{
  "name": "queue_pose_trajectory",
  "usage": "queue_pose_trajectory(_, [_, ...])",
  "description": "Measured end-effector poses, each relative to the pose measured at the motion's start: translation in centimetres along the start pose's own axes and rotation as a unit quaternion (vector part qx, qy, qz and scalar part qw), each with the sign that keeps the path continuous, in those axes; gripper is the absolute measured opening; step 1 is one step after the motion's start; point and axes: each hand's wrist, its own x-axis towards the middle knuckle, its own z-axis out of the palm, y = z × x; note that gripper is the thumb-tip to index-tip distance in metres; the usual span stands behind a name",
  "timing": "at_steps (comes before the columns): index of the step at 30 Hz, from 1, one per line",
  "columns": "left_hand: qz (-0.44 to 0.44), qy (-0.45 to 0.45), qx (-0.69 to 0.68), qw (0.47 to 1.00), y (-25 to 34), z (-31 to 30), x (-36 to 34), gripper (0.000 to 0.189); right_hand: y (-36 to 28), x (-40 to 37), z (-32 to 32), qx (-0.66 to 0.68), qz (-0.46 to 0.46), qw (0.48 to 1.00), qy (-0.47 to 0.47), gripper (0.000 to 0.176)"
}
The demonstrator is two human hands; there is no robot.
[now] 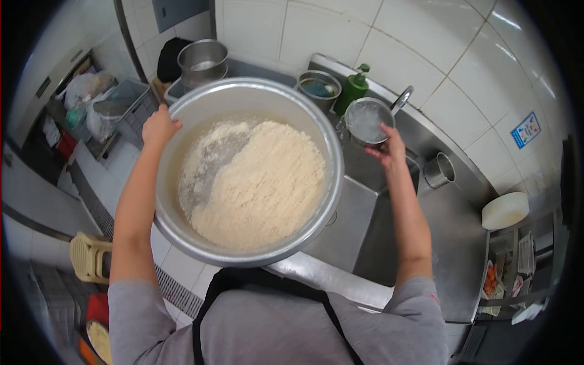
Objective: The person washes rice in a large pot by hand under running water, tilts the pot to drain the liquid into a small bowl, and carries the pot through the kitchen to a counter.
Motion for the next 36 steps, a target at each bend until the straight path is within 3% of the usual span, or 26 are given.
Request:
queue_pose_trajectory(5, [-0.004,-0.021,0.011,1.0,0.0,0.1,0.1,0.042,-2.2,-5.4,4.2,-0.043,-0.066,0.993,-0.089,0.049])
queue_pose_trajectory(7, [-0.007,-0.026,0.014,1.0,-0.1,0.2,0.2,0.043,-1.7,-5.6,5.1,-0.1,-0.204,0.971,-0.08,0.049])
queue_pose_trajectory(8, [-0.002,-0.024,0.016,1.0,-0.1,0.3,0.3,0.043,-1.3,-5.5,5.3,-0.1,-0.197,0.972,-0.083,0.049])
queue_pose_trajectory(9, [0.003,-0.021,0.017,1.0,-0.1,0.4,0.3,0.044,-1.0,-5.3,5.6,-0.193,-0.351,0.914,-0.057,0.049])
queue_pose_trajectory(10, [0.0,-0.023,0.02,1.0,-0.1,0.5,0.2,0.044,-0.7,-5.2,5.8,-0.278,-0.494,0.823,-0.029,0.049])
queue_pose_trajectory(11, [0.0,-0.027,0.02,0.999,0.0,0.3,0.2,0.044,-0.8,-6.3,6.4,-0.304,-0.549,0.779,-0.013,0.053])
queue_pose_trajectory(16, [-0.005,-0.035,0.024,0.999,0.0,0.6,0.3,0.046,-0.7,-10.4,8.5,-0.225,-0.542,0.807,-0.06,0.059])
queue_pose_trajectory(18, [-0.016,-0.047,0.015,0.999,0.1,0.3,0.2,0.048,-0.7,-10.6,8.5,-0.281,-0.687,0.669,-0.041,0.061])
queue_pose_trajectory(20, [-0.015,-0.048,0.017,0.999,0.0,0.5,0.3,0.049,-0.5,-10.2,8.3,-0.284,-0.698,0.657,-0.024,0.061])
queue_pose_trajectory(23, [-0.019,-0.046,0.02,0.999,0.2,0.5,0.3,0.049,0.5,-7.5,7.0,-0.233,-0.597,0.762,0.096,0.061])
queue_pose_trajectory(25, [-0.017,-0.047,0.023,0.999,0.4,0.3,0.1,0.049,4.2,-1.0,3.4,-0.252,-0.575,0.759,0.172,0.058])
queue_pose_trajectory(26, [-0.025,-0.052,0.023,0.998,0.5,0.1,0.0,0.048,6.7,1.6,2.3,-0.077,-0.343,0.928,0.119,0.053])
queue_pose_trajectory(27, [-0.03,-0.058,0.023,0.998,0.7,0.0,-0.1,0.048,8.0,1.6,2.2,0.027,-0.207,0.971,0.115,0.047])
queue_pose_trajectory(28, [-0.022,-0.057,0.023,0.998,0.8,0.0,-0.1,0.048,9.7,2.1,1.0,0.047,-0.089,0.991,0.094,0.039])
queue_pose_trajectory(30, [-0.021,-0.056,0.023,0.998,0.7,0.2,-0.1,0.048,16.9,6.3,-2.6,0.136,0.094,0.983,0.08,0.032])
queue_pose_trajectory(32, [-0.012,-0.05,0.019,0.998,0.7,0.1,0.0,0.047,21.5,7.1,-3.8,0.189,0.16,0.965,0.088,0.037])
queue_pose_trajectory(36, [-0.019,-0.046,0.034,0.998,0.9,0.4,-0.1,0.047,24.8,5.2,-4.2,0.257,0.174,0.942,0.125,0.046])
